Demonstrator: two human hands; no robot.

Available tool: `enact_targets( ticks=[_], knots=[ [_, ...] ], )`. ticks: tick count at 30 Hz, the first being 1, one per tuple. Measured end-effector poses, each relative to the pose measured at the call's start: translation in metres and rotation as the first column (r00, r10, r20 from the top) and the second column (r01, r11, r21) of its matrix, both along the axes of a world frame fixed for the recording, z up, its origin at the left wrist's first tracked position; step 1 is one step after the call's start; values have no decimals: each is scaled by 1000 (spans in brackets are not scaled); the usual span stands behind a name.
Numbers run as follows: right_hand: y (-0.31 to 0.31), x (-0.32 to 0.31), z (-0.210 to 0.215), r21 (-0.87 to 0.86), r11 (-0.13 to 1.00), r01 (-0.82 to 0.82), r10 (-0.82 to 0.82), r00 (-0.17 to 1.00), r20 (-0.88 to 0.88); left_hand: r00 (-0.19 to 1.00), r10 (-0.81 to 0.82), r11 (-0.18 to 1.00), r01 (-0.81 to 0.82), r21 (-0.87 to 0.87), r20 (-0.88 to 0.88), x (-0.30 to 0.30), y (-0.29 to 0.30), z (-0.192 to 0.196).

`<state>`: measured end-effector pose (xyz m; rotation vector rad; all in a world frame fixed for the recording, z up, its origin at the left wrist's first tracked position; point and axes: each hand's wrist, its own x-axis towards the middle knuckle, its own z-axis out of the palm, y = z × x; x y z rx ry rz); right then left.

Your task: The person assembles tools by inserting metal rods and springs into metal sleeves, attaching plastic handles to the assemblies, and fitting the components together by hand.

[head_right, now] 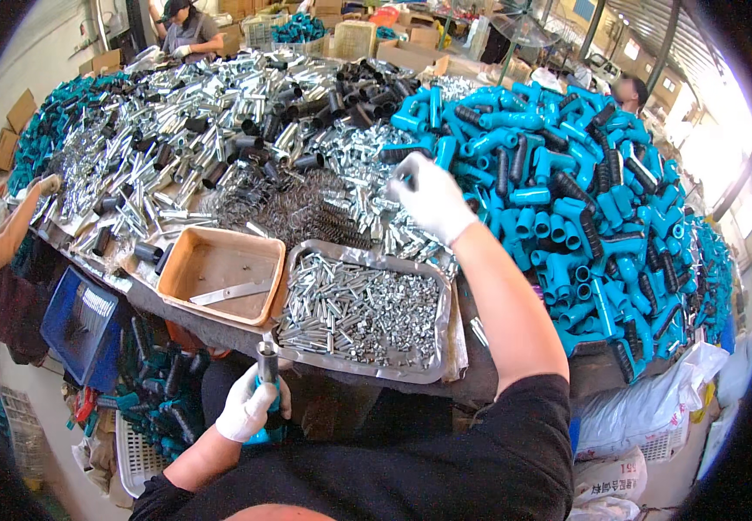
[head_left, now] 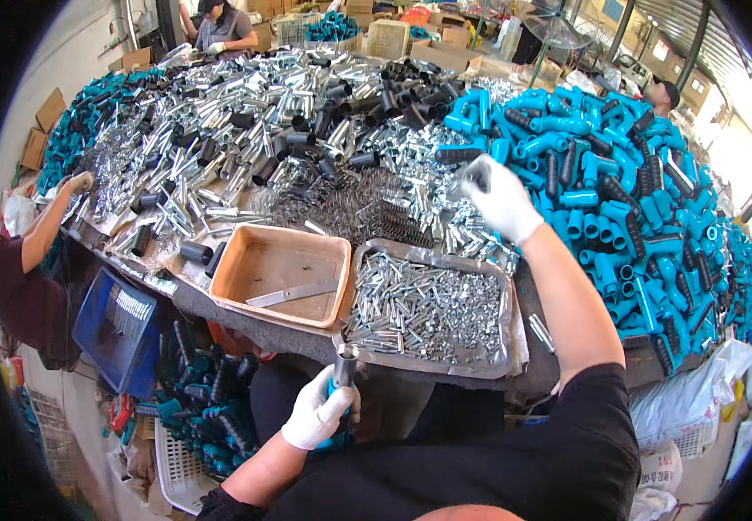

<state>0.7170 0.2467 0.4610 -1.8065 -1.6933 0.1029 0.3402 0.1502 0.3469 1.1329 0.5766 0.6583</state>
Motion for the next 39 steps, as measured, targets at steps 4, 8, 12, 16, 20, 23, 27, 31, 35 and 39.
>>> enact_targets(
  ticks=[4,8,12,16,20,23,27,31,35,39],
  knots=[
    [-79,-108,16,-188,852,-489,309,759,-573,966,-125,989,139,47,-226,-9,-9,5],
    [-143,-148,-4,-178,736,-653,414,642,-646,923,-259,937,312,158,-285,-10,-20,15],
    [-163,-155,-5,-58,602,-796,749,589,-303,859,-470,869,491,66,-203,-24,-29,16],
    [-186,-162,5,-140,501,-854,792,518,-324,835,-551,829,547,-119,-3,-33,-37,17],
    [-198,-164,-10,-56,547,-835,804,543,-241,835,-544,839,544,-24,-86,-36,-46,24],
    [-207,-164,-13,-88,646,-758,717,643,-271,826,-463,844,522,124,-321,-32,-52,40],
    [-218,-166,-25,-249,788,-563,528,826,-198,783,-108,721,486,494,-613,-19,-61,43],
    [-221,-167,-19,-344,809,-477,453,878,-154,789,75,605,450,657,-609,-17,-66,40],
    [-225,-160,-36,-23,770,-637,623,760,-185,724,-199,813,498,301,-660,-13,-64,57],
    [-223,-161,-43,-235,822,-519,449,844,-293,756,48,568,517,641,-653,-7,-65,40]
  ],
)
